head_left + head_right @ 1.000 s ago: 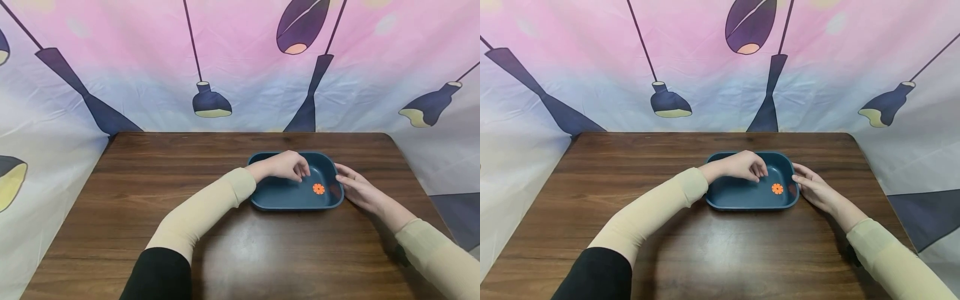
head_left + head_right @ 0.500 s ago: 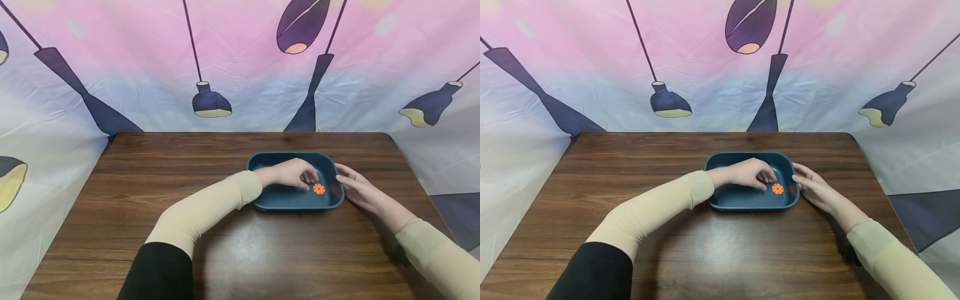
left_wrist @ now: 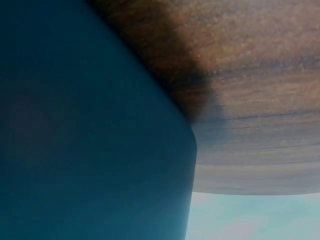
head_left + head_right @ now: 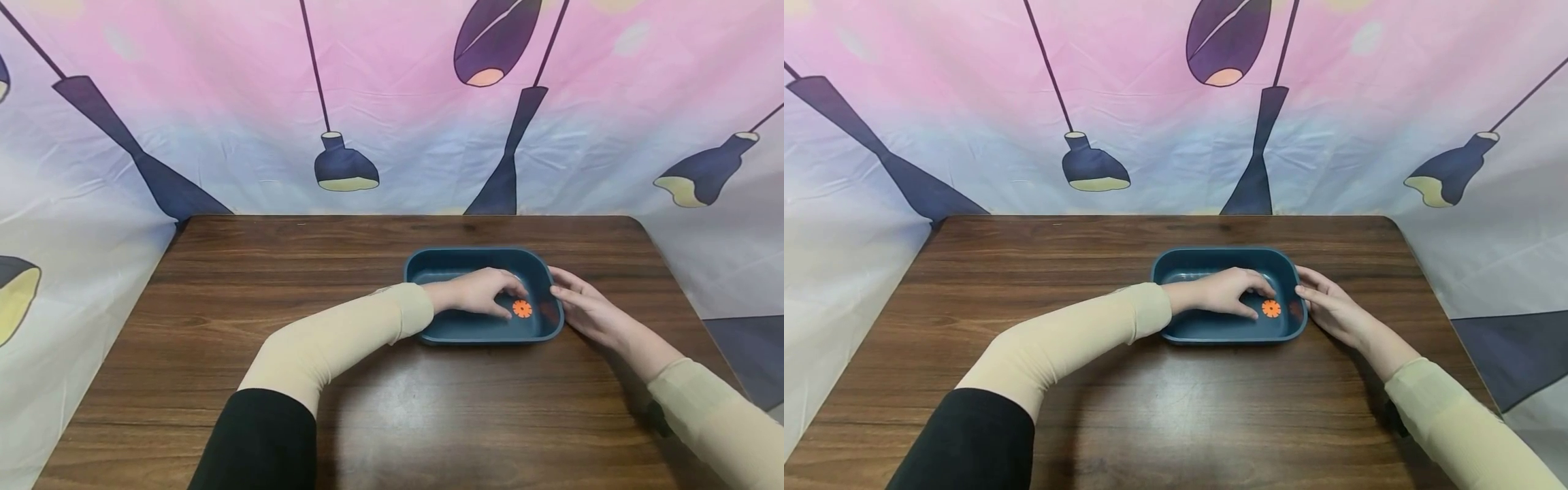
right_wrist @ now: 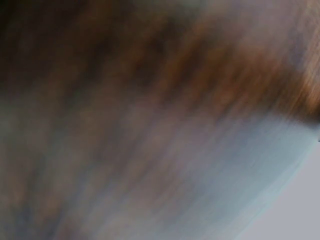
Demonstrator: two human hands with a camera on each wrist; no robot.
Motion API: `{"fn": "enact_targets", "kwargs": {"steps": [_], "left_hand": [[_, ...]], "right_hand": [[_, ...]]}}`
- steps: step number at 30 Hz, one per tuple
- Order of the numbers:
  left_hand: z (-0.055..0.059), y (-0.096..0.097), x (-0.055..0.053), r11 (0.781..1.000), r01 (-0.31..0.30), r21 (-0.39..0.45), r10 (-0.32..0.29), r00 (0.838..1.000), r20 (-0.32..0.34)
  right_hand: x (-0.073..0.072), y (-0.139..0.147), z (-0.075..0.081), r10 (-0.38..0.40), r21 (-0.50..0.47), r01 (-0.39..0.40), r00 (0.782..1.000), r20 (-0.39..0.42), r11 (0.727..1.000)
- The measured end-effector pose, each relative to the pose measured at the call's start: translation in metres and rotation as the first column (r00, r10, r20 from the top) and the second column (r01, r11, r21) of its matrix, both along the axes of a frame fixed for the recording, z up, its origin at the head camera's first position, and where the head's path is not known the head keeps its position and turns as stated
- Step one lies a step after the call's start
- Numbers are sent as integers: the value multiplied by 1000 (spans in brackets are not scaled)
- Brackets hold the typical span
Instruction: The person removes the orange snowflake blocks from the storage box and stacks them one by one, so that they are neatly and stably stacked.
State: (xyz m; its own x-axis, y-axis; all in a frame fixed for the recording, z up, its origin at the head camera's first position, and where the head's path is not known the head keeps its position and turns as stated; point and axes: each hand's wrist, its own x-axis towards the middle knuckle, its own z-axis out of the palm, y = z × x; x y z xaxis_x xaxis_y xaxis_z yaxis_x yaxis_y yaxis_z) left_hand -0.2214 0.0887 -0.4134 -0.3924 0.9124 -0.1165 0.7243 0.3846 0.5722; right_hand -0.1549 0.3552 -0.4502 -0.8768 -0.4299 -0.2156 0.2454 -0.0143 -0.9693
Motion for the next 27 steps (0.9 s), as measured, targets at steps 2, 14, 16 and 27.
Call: {"fn": "enact_targets", "kwargs": {"steps": [2,14,16,27], "left_hand": [[0,0,1,1000,10,-19,-10,1000,-14],[-1,5,2,986,105,-131,-121,985,-121],[-7,7,-1,985,104,-137,-121,985,-122],[-21,12,-8,983,86,-159,-106,987,-124]], "right_hand": [[0,0,0,-3,8,3,1000,6,1000],[0,3,-1,16,-8,-17,1000,-20,1000],[0,3,-1,16,-15,-16,1000,-21,1000],[0,0,-1,-3,3,3,1000,-8,1000]]}}
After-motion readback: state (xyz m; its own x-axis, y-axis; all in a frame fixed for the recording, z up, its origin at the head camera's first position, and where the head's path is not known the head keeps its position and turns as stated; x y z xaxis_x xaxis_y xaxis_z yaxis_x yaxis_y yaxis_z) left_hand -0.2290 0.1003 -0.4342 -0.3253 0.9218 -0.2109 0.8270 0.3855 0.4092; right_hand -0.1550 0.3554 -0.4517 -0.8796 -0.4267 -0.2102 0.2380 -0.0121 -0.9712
